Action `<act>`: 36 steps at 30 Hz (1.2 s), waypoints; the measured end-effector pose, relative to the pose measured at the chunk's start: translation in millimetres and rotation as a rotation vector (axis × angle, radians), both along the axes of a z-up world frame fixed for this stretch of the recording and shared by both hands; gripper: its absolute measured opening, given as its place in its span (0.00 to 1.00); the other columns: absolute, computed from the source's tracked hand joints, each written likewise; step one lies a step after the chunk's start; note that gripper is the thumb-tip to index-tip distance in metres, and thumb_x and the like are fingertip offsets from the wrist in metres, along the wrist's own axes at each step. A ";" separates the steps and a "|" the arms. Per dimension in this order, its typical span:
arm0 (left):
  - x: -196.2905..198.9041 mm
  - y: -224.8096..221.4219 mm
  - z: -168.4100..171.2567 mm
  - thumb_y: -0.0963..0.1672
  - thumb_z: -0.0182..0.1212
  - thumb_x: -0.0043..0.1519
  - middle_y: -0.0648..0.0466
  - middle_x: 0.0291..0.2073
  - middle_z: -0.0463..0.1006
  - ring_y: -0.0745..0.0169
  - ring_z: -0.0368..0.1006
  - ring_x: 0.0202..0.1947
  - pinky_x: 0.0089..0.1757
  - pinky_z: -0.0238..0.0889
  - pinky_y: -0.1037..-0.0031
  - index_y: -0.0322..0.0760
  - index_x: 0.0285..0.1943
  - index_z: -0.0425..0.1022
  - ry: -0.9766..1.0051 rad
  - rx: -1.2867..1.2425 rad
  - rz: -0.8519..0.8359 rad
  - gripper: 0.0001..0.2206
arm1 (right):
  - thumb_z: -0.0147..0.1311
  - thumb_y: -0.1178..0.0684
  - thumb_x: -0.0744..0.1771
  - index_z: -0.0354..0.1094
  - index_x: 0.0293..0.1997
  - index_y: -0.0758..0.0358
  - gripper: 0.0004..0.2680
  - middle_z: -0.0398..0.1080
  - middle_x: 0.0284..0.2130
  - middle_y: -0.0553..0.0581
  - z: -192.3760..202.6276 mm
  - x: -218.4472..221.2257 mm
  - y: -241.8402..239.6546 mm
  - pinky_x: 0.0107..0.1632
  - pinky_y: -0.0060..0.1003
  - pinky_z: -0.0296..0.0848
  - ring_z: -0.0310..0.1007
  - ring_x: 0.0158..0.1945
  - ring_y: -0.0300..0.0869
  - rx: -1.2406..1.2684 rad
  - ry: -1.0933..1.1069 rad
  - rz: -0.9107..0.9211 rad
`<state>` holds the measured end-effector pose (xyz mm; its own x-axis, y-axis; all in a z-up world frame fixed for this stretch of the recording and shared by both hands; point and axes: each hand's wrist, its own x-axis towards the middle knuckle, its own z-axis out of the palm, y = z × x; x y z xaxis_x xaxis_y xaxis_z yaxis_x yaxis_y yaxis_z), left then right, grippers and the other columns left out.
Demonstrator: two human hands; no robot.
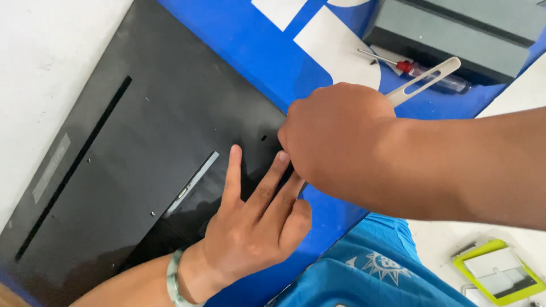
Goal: Using a plastic prying tool to release the clips and remove the back cover of a computer monitor.
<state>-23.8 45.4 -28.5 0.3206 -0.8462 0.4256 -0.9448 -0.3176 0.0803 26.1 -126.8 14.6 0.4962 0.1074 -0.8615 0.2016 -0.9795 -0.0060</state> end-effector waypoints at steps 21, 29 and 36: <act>-0.2 7.6 -1.7 0.40 0.53 0.70 0.47 0.45 0.86 0.46 0.82 0.53 0.52 0.64 0.28 0.42 0.37 0.62 -0.019 0.022 -0.019 0.08 | 0.48 0.53 0.66 0.78 0.47 0.45 0.11 0.80 0.40 0.43 -49.0 -3.0 -49.2 0.40 0.40 0.80 0.79 0.47 0.44 0.372 -0.110 0.011; -3.1 8.4 9.6 0.41 0.57 0.68 0.48 0.47 0.85 0.46 0.81 0.51 0.52 0.69 0.33 0.41 0.39 0.63 -0.010 0.054 -0.065 0.07 | 0.49 0.54 0.66 0.79 0.48 0.45 0.11 0.81 0.42 0.44 -67.3 -13.8 -49.1 0.43 0.42 0.77 0.79 0.47 0.45 0.625 -0.170 -0.146; -0.9 -5.8 0.0 0.48 0.64 0.68 0.45 0.62 0.76 0.40 0.65 0.69 0.65 0.45 0.32 0.34 0.63 0.68 0.169 0.273 0.157 0.20 | 0.46 0.46 0.72 0.78 0.44 0.48 0.10 0.79 0.34 0.49 -54.0 -12.7 -46.8 0.39 0.42 0.72 0.76 0.38 0.45 0.569 -0.162 -0.130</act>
<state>-24.7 39.7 -28.5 0.5022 -0.8563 0.1206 -0.8635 -0.4889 0.1240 13.3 -173.6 -39.4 0.6564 0.4590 -0.5987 0.1232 -0.8482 -0.5152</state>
